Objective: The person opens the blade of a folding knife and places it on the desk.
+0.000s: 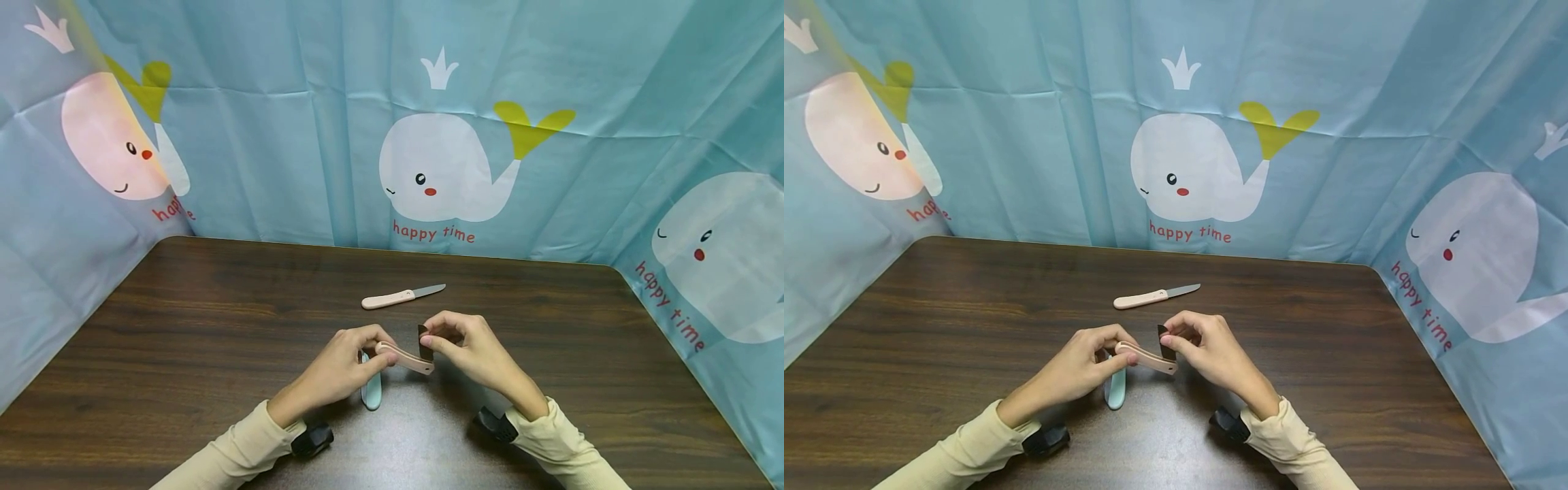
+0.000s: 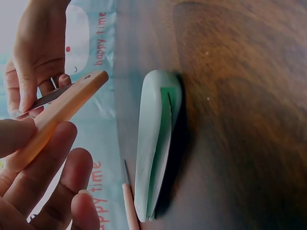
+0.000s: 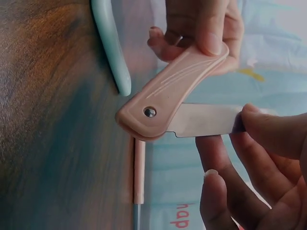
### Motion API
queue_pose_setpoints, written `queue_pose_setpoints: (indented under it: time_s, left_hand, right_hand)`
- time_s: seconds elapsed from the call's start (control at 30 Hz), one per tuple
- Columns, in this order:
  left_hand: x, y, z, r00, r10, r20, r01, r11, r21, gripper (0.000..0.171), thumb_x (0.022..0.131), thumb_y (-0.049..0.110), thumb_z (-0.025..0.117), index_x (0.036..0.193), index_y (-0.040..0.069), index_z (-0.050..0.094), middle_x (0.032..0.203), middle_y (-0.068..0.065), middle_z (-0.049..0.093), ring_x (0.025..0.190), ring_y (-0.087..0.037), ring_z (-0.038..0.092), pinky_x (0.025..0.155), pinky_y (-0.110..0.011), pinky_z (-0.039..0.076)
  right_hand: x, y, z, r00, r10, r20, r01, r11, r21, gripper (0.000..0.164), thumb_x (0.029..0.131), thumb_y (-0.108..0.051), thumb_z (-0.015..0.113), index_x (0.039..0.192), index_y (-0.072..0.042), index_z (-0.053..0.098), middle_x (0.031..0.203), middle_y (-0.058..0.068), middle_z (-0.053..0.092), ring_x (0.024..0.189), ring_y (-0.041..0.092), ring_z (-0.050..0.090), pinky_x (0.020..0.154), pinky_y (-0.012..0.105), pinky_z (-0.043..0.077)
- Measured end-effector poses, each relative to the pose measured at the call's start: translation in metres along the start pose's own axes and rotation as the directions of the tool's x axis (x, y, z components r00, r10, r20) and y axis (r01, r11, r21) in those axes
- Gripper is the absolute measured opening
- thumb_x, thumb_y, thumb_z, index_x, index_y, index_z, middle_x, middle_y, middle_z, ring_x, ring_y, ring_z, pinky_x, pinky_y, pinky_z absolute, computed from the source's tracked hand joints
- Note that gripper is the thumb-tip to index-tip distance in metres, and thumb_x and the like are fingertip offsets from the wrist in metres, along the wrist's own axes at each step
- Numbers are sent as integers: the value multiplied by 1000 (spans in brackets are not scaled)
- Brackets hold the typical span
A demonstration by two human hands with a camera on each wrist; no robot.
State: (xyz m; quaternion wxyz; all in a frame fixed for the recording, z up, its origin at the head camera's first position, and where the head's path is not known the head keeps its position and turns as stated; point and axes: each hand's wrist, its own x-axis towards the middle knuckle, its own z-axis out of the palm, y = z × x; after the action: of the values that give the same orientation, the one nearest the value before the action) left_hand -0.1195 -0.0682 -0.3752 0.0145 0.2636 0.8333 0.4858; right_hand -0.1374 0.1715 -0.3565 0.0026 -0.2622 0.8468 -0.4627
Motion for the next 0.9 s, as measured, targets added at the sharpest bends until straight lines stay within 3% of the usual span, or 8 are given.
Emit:
queue_pose_setpoints:
  time_s: [0.4, 0.6, 0.77, 0.9]
  left_hand:
    - [2, -2, -7, 996, -67, -53, 64, 996, -67, 8, 95, 17, 67, 96, 9, 68, 83, -2, 74, 58, -2, 51, 53, -19, 43]
    - [3, -4, -11, 993, -88, -73, 78, 988, -130, 5, 94, 9, 65, 99, 11, 67, 85, -9, 75, 67, -12, 63, 59, -21, 48]
    - [4, -7, -13, 990, -105, -97, 86, 978, -189, 8, 95, 9, 64, 103, 8, 66, 83, -18, 72, 71, -21, 66, 64, -22, 47]
    - [5, -9, -14, 990, -89, -111, 63, 973, -220, 8, 95, 8, 64, 103, 5, 64, 82, -20, 71, 72, -20, 66, 66, -22, 47]
  right_hand:
    - [1, 5, -16, 991, 124, -48, -123, 992, 25, 10, 89, -11, 73, 96, -7, 67, 85, 7, 75, 77, 16, 73, 67, 23, 51]
    - [1, 10, -27, 989, 145, -37, -144, 989, 36, 8, 91, -15, 71, 97, -10, 68, 84, 4, 76, 79, 18, 73, 67, 23, 49]
    - [2, 13, -33, 986, 165, -22, -162, 983, 89, 10, 93, -14, 69, 100, -7, 67, 90, 17, 75, 82, 24, 74, 71, 28, 54]
    - [3, 14, -38, 983, 183, 3, -182, 977, 115, 12, 93, -13, 68, 101, -5, 66, 94, 23, 74, 83, 29, 74, 73, 37, 57]
